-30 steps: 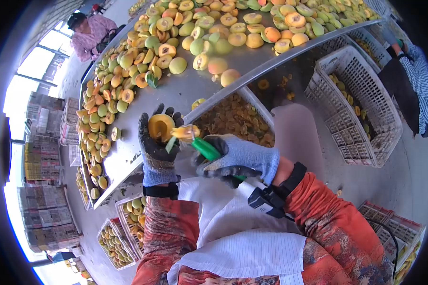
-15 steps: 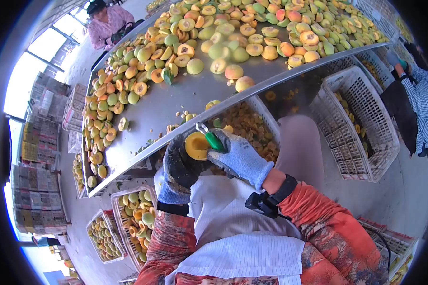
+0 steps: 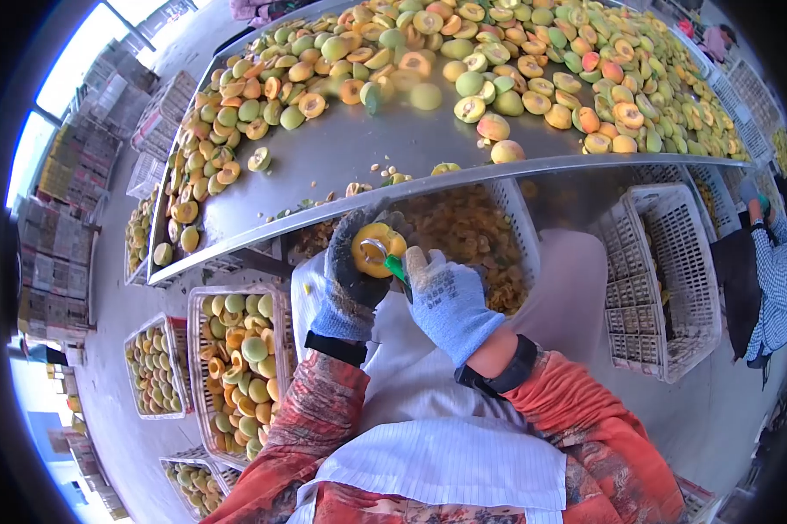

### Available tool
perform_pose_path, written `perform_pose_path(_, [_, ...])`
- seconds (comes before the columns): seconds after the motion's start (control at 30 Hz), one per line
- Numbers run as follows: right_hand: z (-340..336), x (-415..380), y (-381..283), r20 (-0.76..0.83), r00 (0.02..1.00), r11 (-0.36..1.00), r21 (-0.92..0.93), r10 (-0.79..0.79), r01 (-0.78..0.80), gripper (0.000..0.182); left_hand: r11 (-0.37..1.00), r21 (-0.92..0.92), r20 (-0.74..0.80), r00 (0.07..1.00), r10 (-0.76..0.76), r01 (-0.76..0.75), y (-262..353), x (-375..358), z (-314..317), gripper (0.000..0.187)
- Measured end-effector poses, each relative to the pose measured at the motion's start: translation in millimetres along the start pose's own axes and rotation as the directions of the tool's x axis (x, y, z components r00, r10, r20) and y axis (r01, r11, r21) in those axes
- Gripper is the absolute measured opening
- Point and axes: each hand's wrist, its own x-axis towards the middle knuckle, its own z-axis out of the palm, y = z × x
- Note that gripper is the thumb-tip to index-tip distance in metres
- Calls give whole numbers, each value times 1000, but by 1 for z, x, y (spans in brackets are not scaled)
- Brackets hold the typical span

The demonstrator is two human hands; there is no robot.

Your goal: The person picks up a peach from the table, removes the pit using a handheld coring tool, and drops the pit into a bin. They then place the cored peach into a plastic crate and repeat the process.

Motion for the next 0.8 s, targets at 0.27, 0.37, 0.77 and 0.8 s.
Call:
perform_pose_path(0.27, [16,-9,-16,-16,975,923,-327,-221,204,46,893,-447,-296,933,-203,53,7,0,2,25])
perform_pose_path(0.37, [12,-7,-21,11,975,972,-75,-223,223,52,908,-417,-380,914,-141,-34,6,-4,-1,24])
perform_pose_path(0.77, [23,27,-64,140,919,824,507,-369,254,36,968,8,-418,879,230,-250,45,-33,-34,25])
perform_pose_path(0.8, [16,32,-61,311,920,725,688,-239,-45,35,848,425,-347,807,477,-318,42,-25,-38,25])
